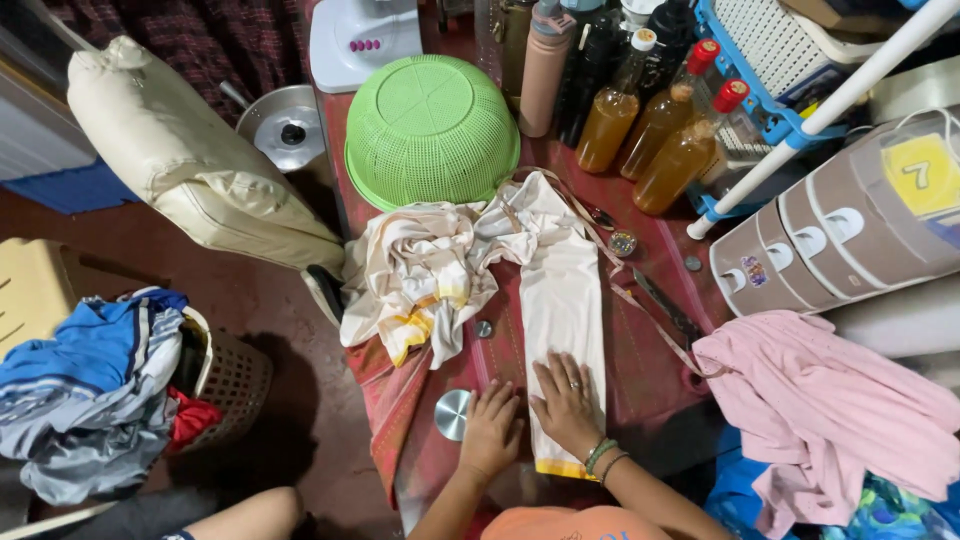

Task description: The person lays out a piece of white fabric on a table and uses a measuring tape to measure its length. They then pick up a pink garment, measure it, and place the measuring tape on the white fabric to measure it again.

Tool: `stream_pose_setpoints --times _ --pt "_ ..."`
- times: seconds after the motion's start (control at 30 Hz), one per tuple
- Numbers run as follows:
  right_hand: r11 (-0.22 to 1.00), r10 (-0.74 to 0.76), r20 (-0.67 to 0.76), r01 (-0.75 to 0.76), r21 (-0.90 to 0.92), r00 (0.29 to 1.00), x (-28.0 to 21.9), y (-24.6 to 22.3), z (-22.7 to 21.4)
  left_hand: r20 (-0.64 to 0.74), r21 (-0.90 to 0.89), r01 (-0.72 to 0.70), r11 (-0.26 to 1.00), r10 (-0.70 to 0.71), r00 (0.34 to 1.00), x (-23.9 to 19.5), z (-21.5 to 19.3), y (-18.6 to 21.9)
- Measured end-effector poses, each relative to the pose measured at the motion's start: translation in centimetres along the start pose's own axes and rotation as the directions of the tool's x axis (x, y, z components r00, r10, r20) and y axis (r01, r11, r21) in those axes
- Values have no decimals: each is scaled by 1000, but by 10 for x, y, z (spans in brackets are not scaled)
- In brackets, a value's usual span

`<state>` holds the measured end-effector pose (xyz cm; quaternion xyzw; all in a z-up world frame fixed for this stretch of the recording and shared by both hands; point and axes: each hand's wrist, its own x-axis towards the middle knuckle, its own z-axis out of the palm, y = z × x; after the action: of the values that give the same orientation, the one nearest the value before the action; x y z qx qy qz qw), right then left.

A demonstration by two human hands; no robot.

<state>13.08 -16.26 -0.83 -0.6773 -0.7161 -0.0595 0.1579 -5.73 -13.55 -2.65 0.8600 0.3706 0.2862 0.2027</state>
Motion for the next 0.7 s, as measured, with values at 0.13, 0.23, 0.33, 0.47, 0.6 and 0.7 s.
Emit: stream_pose_setpoints --times 0.13,0.23,0.33,0.47,0.6,0.7 --pt "980 -20 -31 13 -199 999 7 -11 2 -1 -115 -37 993 37 999 -5 -6 -13" --pt "971 -6 -14 2 -238 1000 7 -14 3 133 -180 -137 974 162 978 -15 -31 -31" --pt "946 105 -46 -114 -304 993 8 -15 11 140 8 -261 965 258 956 -26 -62 -61" --pt "845 362 -87 -367 -389 928 9 -14 20 55 295 -133 946 122 991 -30 -83 -113" --pt "844 430 -8 -405 -352 903 8 -14 21 -174 317 130 939 -77 982 -22 -100 -142" --pt "849 467 57 -429 -309 883 10 -16 14 6 -156 395 905 -399 917 -28 -115 -169"
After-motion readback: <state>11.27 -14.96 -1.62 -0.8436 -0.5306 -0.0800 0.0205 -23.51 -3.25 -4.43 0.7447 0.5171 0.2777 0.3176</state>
